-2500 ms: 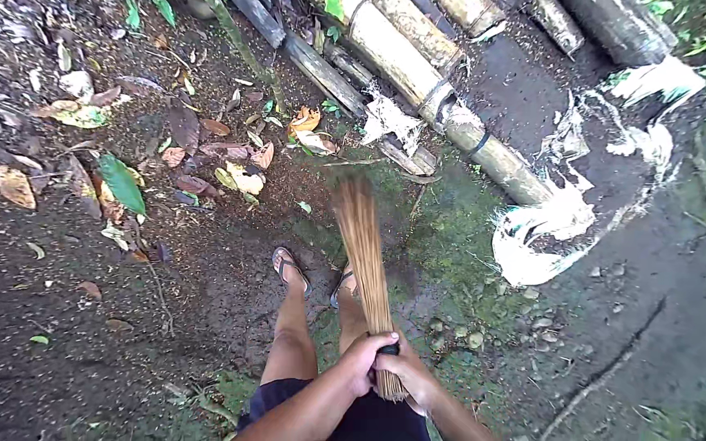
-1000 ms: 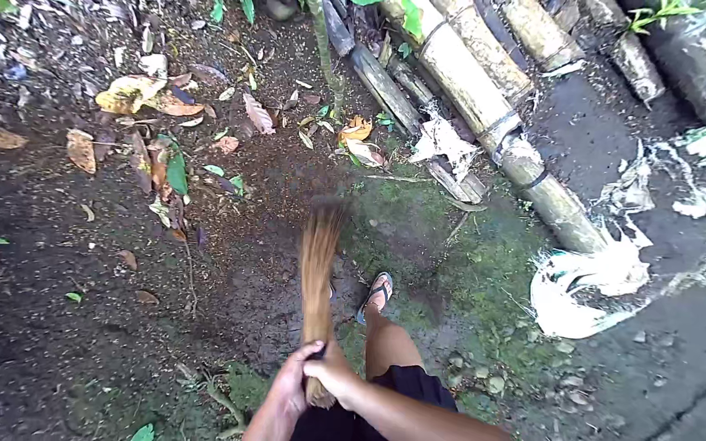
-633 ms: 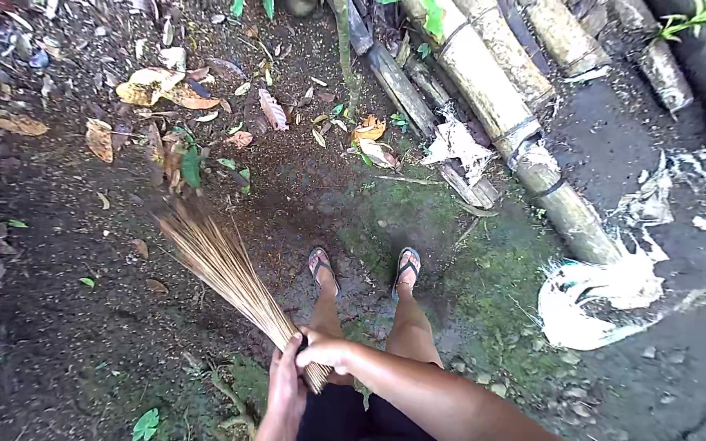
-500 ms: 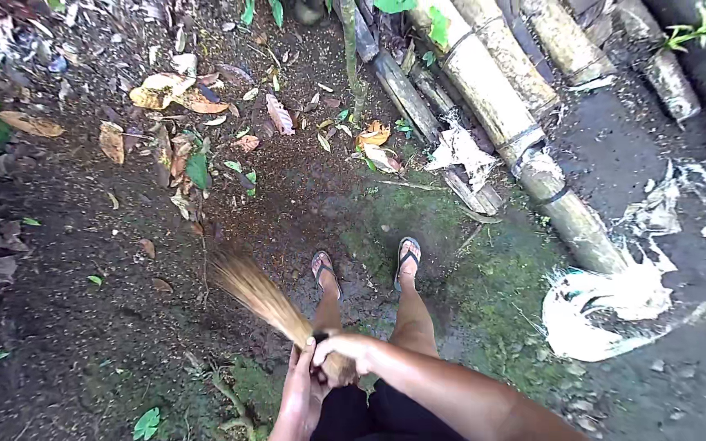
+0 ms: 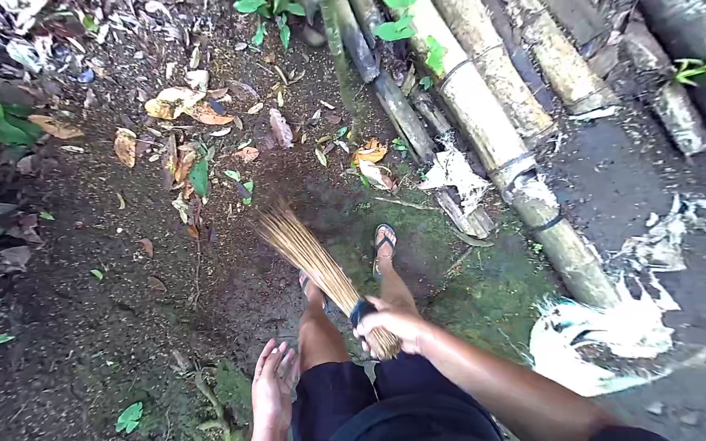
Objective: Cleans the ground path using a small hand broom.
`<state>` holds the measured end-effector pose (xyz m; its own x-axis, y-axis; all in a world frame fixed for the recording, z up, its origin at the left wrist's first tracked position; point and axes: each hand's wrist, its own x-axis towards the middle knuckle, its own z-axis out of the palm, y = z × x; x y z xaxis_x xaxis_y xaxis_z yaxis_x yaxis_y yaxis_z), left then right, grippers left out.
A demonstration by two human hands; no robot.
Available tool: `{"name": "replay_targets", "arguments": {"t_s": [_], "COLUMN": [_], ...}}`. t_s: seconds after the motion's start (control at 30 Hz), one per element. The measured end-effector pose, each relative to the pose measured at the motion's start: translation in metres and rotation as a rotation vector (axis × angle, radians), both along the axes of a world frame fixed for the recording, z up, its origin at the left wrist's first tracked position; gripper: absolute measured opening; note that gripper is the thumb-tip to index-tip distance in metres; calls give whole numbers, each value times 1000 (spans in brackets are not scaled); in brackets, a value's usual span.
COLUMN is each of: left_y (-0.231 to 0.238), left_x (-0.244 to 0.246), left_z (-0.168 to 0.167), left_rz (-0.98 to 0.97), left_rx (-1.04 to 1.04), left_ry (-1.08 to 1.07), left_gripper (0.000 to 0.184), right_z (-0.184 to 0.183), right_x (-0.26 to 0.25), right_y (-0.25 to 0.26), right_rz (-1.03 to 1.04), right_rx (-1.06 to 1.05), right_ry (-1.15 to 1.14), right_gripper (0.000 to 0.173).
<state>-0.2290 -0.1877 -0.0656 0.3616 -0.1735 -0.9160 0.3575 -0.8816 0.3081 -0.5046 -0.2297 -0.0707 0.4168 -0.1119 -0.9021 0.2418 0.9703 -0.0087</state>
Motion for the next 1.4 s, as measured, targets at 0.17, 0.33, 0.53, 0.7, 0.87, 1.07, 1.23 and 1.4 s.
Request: {"name": "replay_targets", "arguments": {"t_s": [0.17, 0.33, 0.53, 0.7, 0.87, 1.07, 1.23, 1.4], "left_y": [-13, -12, -7, -5, -5, 8, 8, -1], "left_x": [-102, -177, -158, -155, -187, -214, -221, -230], "left_z": [0, 4, 0, -10, -10, -19, -10, -3], "left_rz": [-119, -273, -230, -152, -211, -194, -210, -248], "left_rx": [-9, 27, 34, 77, 75, 72, 33, -10], "left_ry": [169, 355, 156, 38, 97, 143, 87, 3], "left_gripper": [40, 40, 39, 38, 36, 36, 36, 37], "right_z": [60, 35, -74, -70, 15, -24, -100, -86], "right_x": [-77, -99, -68, -89, -141, -163, -129, -156], "right_y": [71, 85, -35, -47, -5, 2, -67, -61], "right_rz": [-139, -454, -378, -208, -253, -475, -409, -169], "right_rx": [61, 114, 56, -101, -66, 1, 54, -139], "right_ry": [173, 462, 21, -268, -214, 210, -54, -350], "right_gripper": [112, 107, 64, 84, 98, 97, 49, 79]}}
